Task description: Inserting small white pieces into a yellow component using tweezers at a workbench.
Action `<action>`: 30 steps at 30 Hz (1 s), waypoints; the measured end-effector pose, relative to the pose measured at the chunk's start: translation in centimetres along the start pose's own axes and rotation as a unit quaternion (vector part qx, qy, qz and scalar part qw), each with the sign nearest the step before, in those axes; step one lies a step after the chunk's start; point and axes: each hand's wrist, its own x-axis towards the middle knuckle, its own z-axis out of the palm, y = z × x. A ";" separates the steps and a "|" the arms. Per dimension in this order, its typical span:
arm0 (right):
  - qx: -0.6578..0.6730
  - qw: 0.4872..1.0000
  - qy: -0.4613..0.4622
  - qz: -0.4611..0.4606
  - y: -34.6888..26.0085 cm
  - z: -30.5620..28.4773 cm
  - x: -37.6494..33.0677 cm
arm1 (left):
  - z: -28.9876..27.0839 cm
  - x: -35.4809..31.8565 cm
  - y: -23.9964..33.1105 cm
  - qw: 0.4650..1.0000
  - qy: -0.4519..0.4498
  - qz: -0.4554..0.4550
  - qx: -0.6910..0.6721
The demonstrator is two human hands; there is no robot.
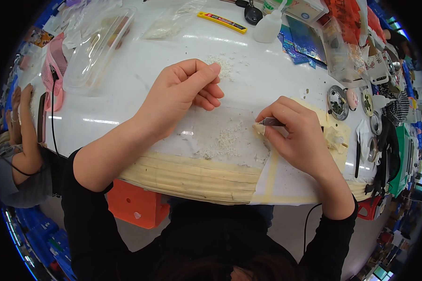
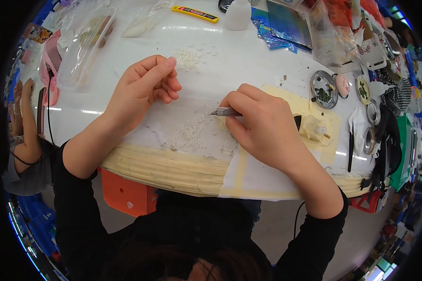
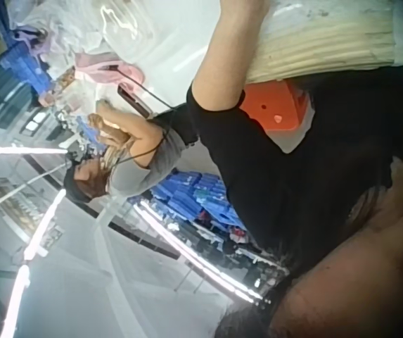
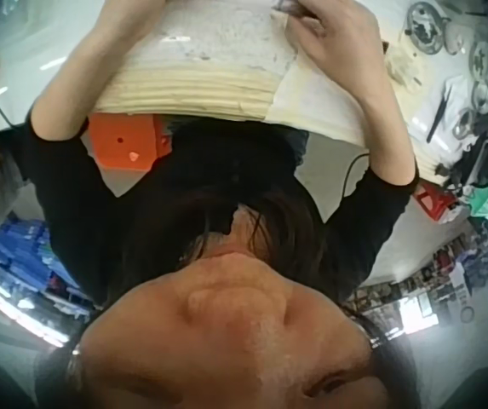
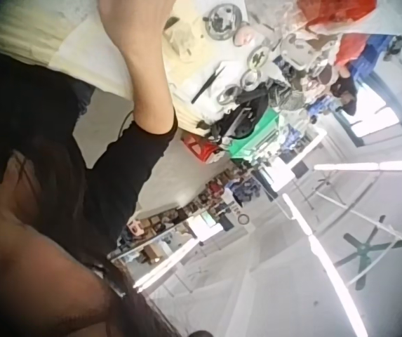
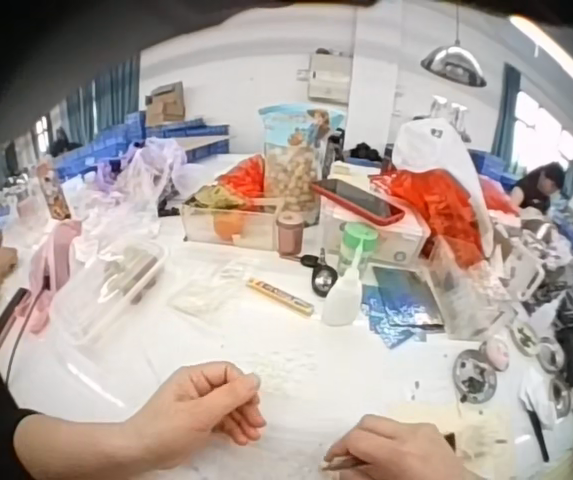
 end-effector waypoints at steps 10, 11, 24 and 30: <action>-0.036 0.994 -0.093 -0.035 -0.8 0.2 -0.4 | 0.1 -0.4 -0.1 0.997 -0.059 0.012 -0.040; -0.045 0.994 -0.091 -0.040 -0.9 0.2 -0.4 | 0.2 -0.4 -0.1 0.997 -0.064 0.014 -0.044; -0.067 0.993 -0.092 -0.041 -1.0 0.5 -0.5 | 0.1 -0.4 0.1 0.982 -0.131 -0.007 -0.137; -0.061 0.993 -0.094 -0.043 -0.9 0.4 -0.4 | 0.2 -0.6 0.5 0.982 -0.140 -0.009 -0.129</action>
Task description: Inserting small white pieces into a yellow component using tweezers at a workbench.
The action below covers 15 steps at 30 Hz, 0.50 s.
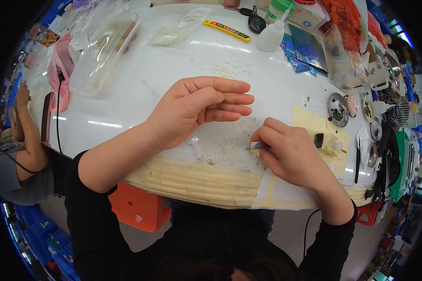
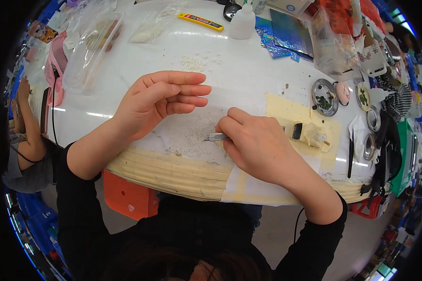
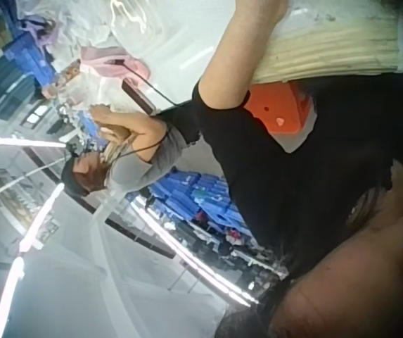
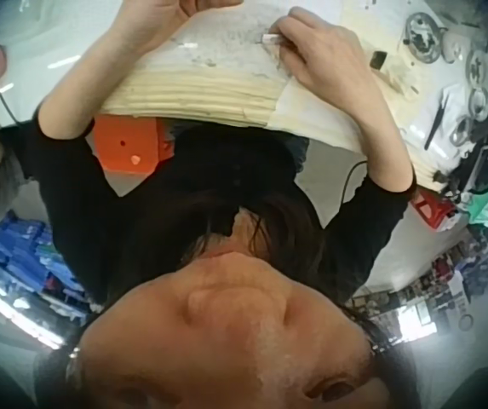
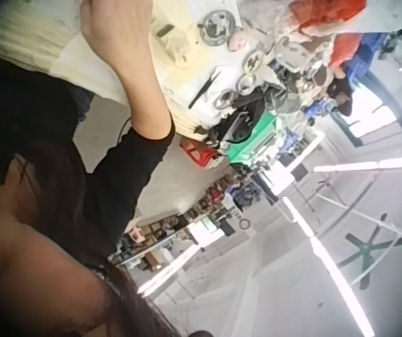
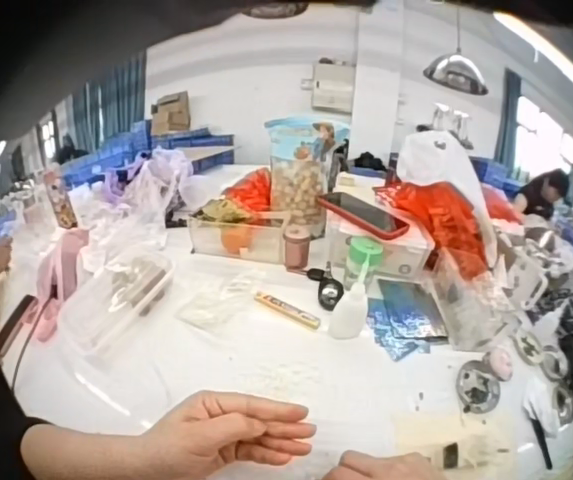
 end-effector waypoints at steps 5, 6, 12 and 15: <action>0.004 1.000 -0.019 0.006 0.0 -0.1 0.0 | -0.2 -0.1 -0.1 0.999 -0.029 0.014 0.006; 0.005 1.000 -0.019 0.004 0.0 -0.2 0.0 | -0.2 -0.1 -0.1 0.999 -0.035 0.018 0.009; 0.013 1.000 -0.011 0.003 0.1 0.0 -0.1 | 0.2 -0.2 -0.1 0.998 -0.034 0.037 0.040; 0.007 1.000 -0.006 0.000 0.0 -0.1 0.0 | 0.3 -0.4 0.1 0.997 -0.033 0.037 0.054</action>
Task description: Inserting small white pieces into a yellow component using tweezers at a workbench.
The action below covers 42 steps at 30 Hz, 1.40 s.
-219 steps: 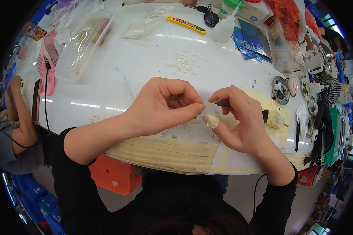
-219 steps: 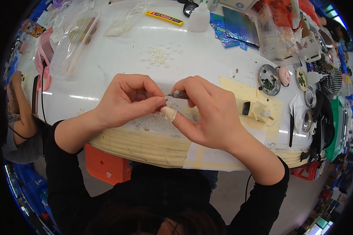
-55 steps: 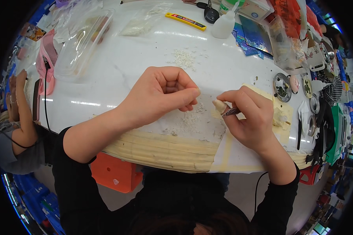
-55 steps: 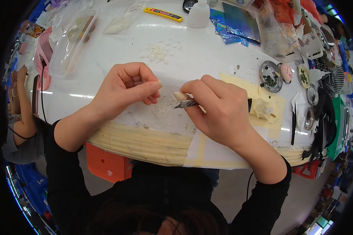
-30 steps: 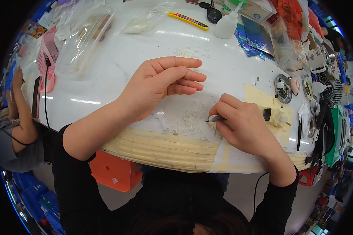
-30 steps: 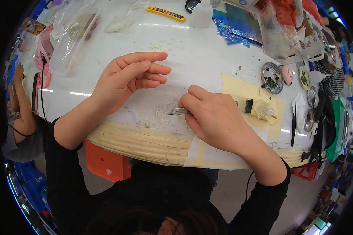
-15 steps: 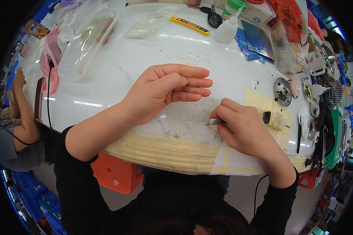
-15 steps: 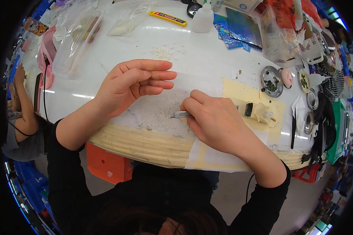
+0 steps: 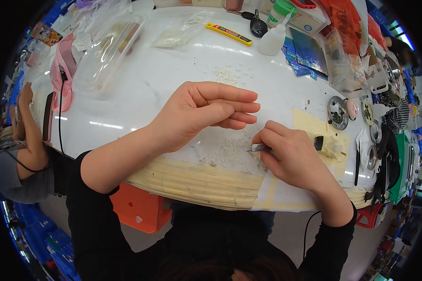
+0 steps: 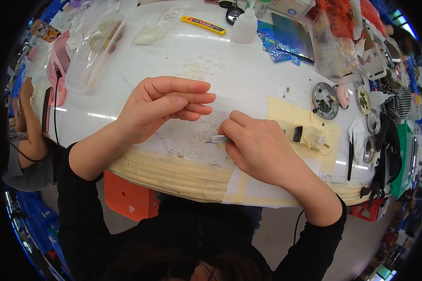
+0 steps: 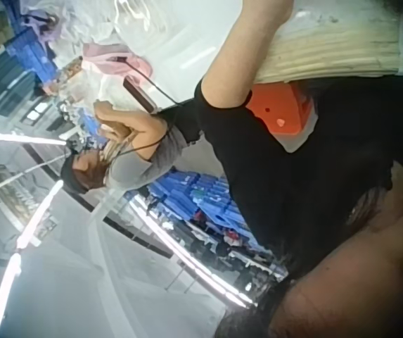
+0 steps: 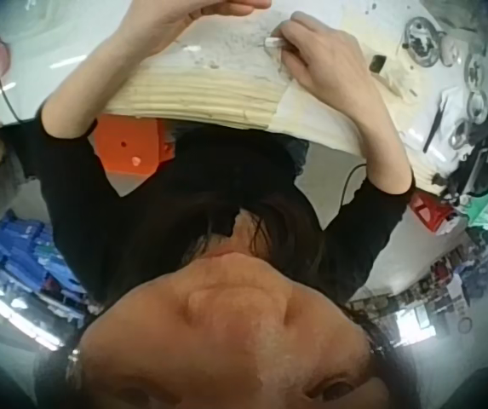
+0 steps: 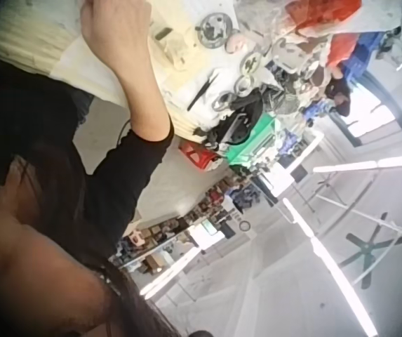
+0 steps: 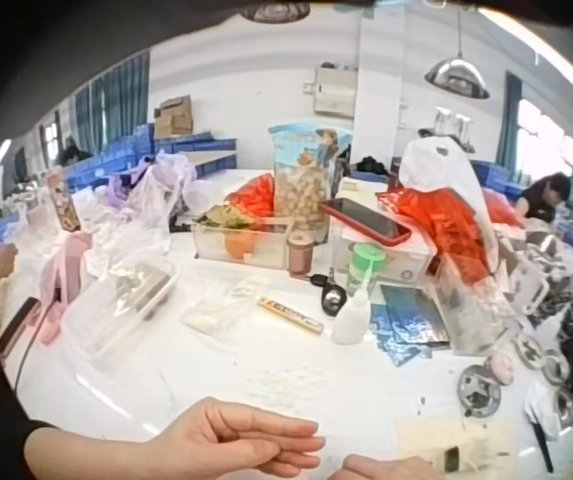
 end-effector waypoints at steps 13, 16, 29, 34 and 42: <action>0.005 1.000 -0.011 0.000 0.2 0.0 -0.1 | -0.2 0.0 -0.4 0.999 -0.033 0.024 0.002; 0.005 1.000 -0.009 -0.001 0.2 0.0 -0.1 | -0.2 0.1 -0.4 0.999 -0.032 0.024 -0.002; -0.004 1.000 0.005 -0.010 0.0 0.1 0.1 | -2.2 0.5 -1.6 0.995 -0.003 0.100 0.002; -0.001 1.000 0.018 -0.008 0.1 0.1 0.0 | -0.3 0.3 -0.6 0.991 0.076 0.053 0.095; 0.141 0.969 0.178 -0.101 -0.2 -0.6 0.4 | 1.0 -0.3 -0.6 0.994 -0.066 -0.085 0.025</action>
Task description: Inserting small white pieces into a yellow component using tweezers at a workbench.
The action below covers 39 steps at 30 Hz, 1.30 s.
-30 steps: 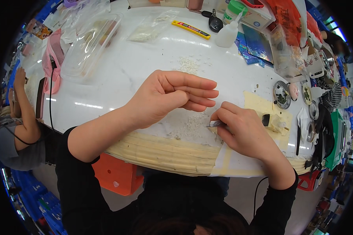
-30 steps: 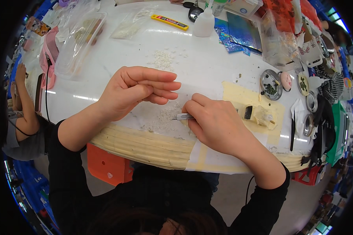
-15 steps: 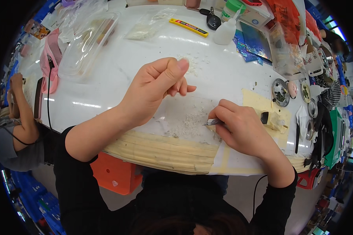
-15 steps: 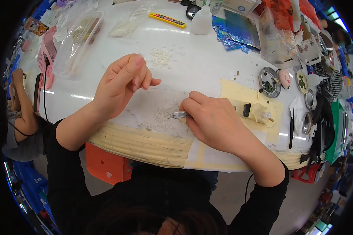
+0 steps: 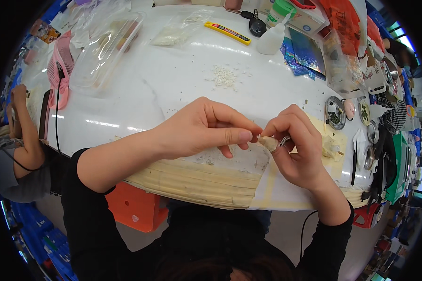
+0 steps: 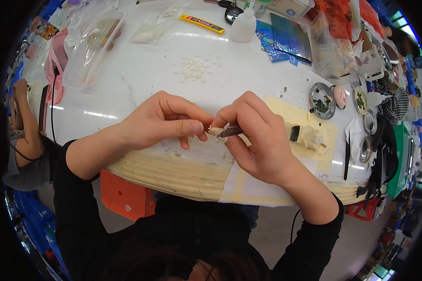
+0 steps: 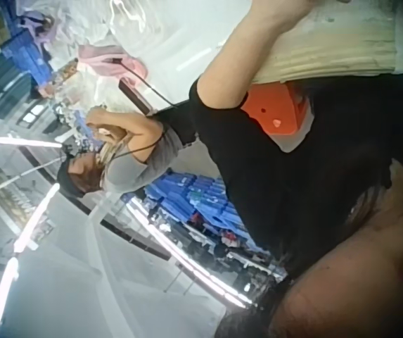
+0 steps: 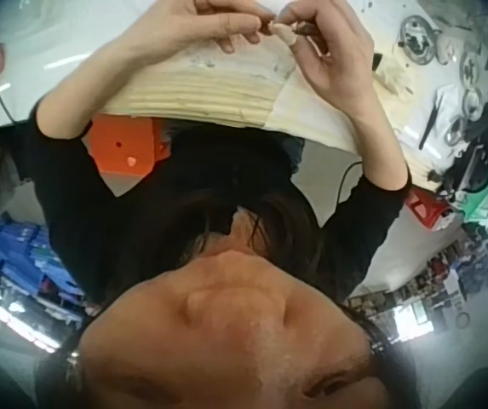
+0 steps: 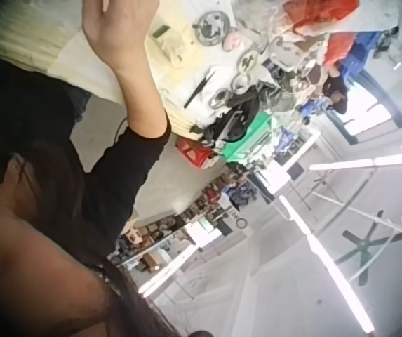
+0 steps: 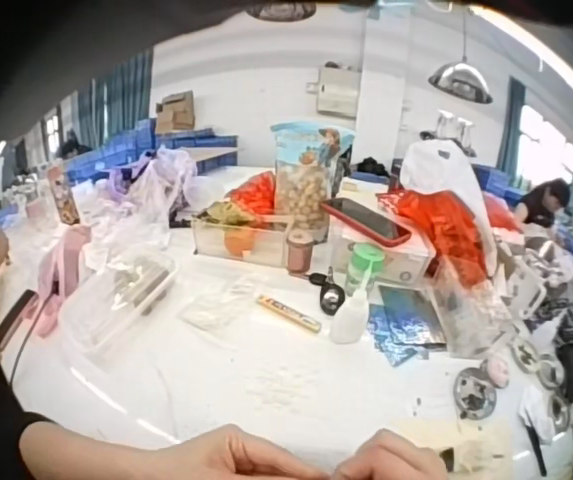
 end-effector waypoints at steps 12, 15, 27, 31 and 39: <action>-0.013 0.999 0.020 -0.047 0.2 0.8 0.0 | 0.1 -0.2 0.3 0.999 0.009 -0.025 -0.028; -0.023 0.998 0.026 -0.048 0.1 0.8 -0.1 | 0.1 -0.2 0.4 0.999 0.014 -0.030 -0.035; -0.052 0.996 0.048 -0.047 0.1 0.9 0.0 | 0.0 -0.3 0.0 0.998 0.048 0.029 0.012; -0.077 0.994 0.054 -0.052 0.0 1.0 0.0 | 0.2 -0.3 0.0 0.997 0.055 0.042 0.033; -0.083 0.993 0.066 -0.054 -0.2 1.1 0.1 | 0.2 -0.3 -0.3 0.996 0.057 0.060 0.042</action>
